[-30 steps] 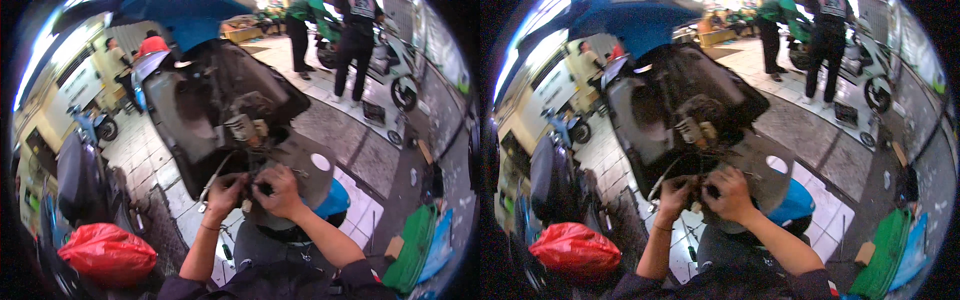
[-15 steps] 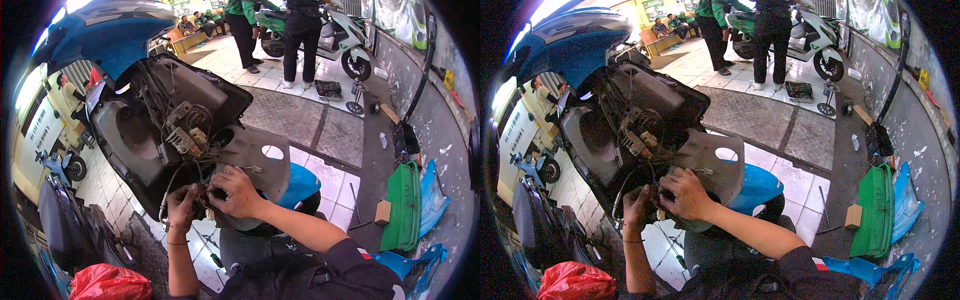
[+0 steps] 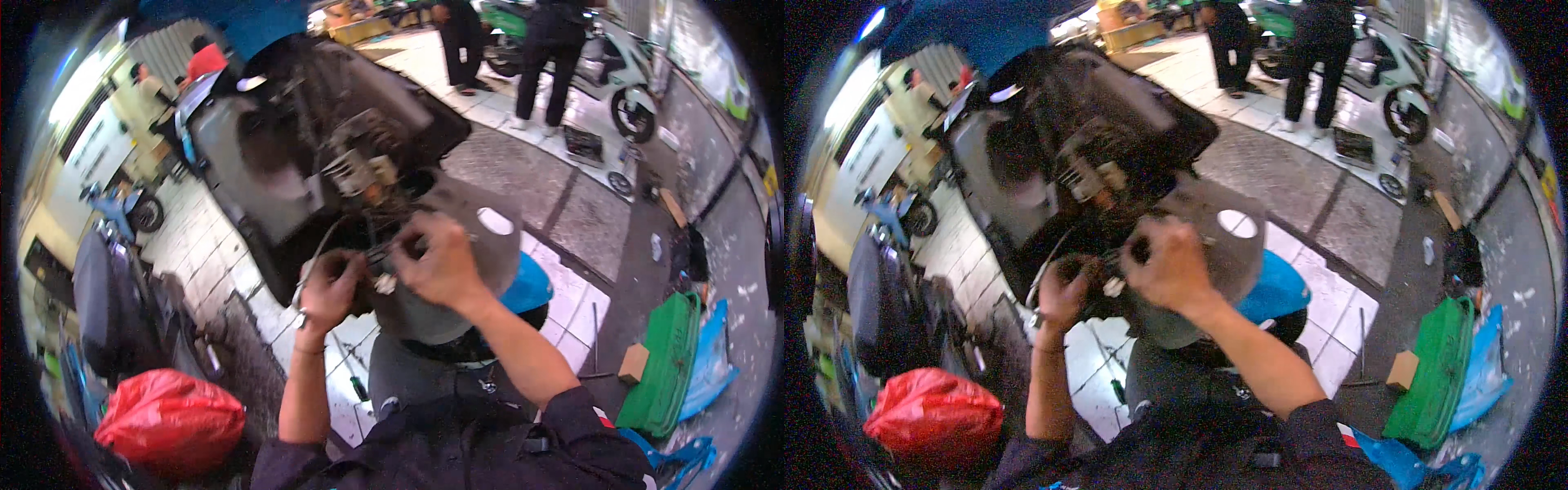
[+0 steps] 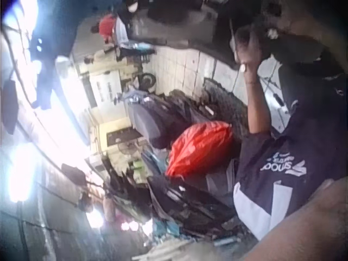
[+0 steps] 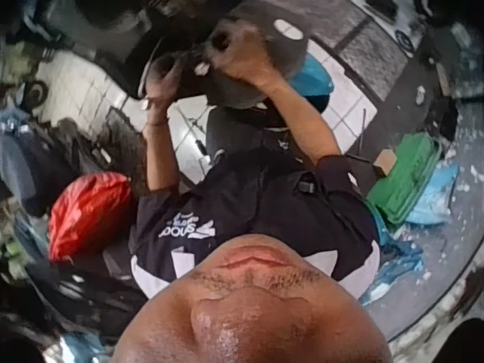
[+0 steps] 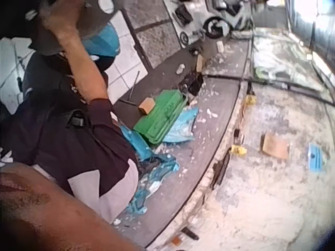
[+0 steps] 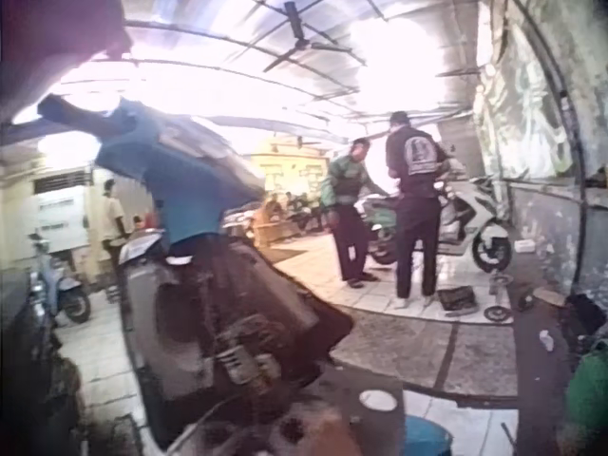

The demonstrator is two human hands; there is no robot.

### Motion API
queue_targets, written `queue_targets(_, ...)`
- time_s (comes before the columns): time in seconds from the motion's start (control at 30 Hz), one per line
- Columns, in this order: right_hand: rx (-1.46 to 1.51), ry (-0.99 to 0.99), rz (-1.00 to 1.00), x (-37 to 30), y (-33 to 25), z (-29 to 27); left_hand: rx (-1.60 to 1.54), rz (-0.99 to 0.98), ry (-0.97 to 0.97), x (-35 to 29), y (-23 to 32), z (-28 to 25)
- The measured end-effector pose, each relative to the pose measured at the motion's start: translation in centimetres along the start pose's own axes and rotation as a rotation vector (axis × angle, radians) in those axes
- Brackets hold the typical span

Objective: The person repairs scooter wiring by wrapping electrical tape around wires, trimming and stripping wires using pliers, and connecting wires together by hand.

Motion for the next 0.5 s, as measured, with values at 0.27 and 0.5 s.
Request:
queue_targets(0.27, -0.068, -0.09, 0.036, 0.6, 1.0, 0.3, -0.129, -0.087, -0.031, 0.2, 0.1, 0.6)
queue_targets(0.5, 0.039, 0.021, -0.128, -2.5, 1.5, -7.1, -0.236, -0.135, -0.038, 0.2, -2.5, 0.5)
Point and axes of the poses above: each hand's wrist, its own x-axis towards the middle knuckle, its own z-axis out of the palm, y = z × x, the point moved 5 cm from there along x, towards the middle knuckle, and after that the axes turned 1 degree about y, right-handed, at the moved point
